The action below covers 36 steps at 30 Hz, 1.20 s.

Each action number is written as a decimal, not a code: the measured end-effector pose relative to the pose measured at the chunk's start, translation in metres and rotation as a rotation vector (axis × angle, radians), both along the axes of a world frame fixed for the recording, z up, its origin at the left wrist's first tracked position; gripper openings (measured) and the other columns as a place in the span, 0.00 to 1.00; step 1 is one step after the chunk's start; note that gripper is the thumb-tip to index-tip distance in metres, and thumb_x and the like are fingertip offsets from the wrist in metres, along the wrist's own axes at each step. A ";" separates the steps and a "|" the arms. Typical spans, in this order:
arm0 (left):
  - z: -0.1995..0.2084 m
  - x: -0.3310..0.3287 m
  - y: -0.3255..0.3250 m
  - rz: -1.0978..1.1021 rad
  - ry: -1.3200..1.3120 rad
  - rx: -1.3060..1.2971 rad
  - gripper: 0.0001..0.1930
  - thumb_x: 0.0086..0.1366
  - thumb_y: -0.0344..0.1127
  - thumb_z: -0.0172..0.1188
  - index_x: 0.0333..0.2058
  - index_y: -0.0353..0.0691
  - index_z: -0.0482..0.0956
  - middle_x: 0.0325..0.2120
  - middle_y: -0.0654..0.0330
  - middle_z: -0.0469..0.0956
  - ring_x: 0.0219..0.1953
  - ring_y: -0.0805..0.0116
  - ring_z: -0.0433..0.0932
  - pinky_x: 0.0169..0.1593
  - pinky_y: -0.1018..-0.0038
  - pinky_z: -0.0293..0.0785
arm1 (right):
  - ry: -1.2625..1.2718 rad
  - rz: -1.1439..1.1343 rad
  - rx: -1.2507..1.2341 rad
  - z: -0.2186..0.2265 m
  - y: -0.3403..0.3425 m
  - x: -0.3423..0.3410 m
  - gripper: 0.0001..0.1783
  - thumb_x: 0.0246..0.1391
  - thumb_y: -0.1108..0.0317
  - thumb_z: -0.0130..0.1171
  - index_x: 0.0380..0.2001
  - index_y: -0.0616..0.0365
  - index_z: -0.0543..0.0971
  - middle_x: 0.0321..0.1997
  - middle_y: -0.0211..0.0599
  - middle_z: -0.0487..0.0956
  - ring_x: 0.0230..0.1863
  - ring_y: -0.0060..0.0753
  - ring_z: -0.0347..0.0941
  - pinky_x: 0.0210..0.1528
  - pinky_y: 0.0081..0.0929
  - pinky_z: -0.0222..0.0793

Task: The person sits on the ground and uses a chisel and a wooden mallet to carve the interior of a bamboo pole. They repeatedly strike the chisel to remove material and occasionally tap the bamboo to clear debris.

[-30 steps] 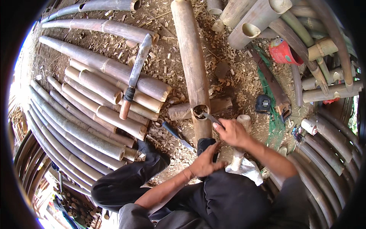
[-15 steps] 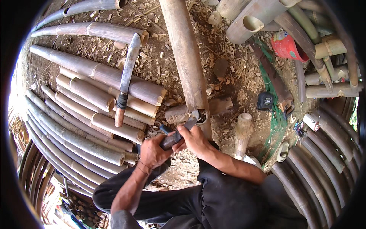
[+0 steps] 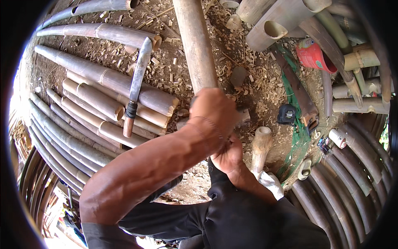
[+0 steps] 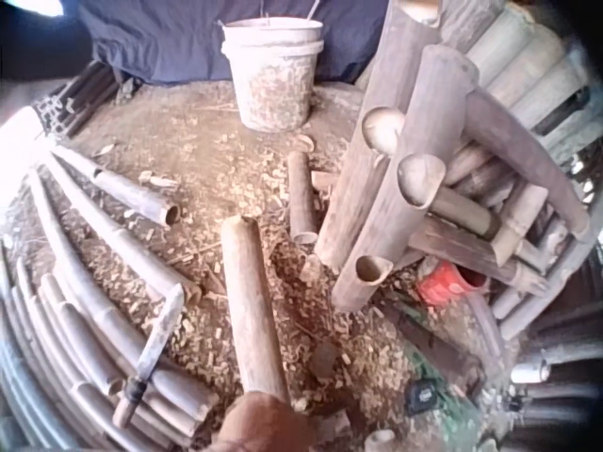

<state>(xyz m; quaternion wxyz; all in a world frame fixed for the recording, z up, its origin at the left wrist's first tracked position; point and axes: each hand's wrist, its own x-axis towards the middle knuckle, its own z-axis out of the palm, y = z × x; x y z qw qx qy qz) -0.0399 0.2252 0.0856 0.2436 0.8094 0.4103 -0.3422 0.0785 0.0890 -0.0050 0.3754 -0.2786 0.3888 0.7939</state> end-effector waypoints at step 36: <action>-0.021 -0.086 -0.166 0.266 -0.207 0.044 0.08 0.61 0.35 0.57 0.39 0.45 0.72 0.28 0.63 0.76 0.29 0.65 0.81 0.30 0.65 0.75 | -0.062 0.574 0.210 -0.014 -0.057 -0.004 0.15 0.67 0.56 0.49 0.46 0.53 0.76 0.36 0.32 0.81 0.28 0.25 0.78 0.27 0.24 0.73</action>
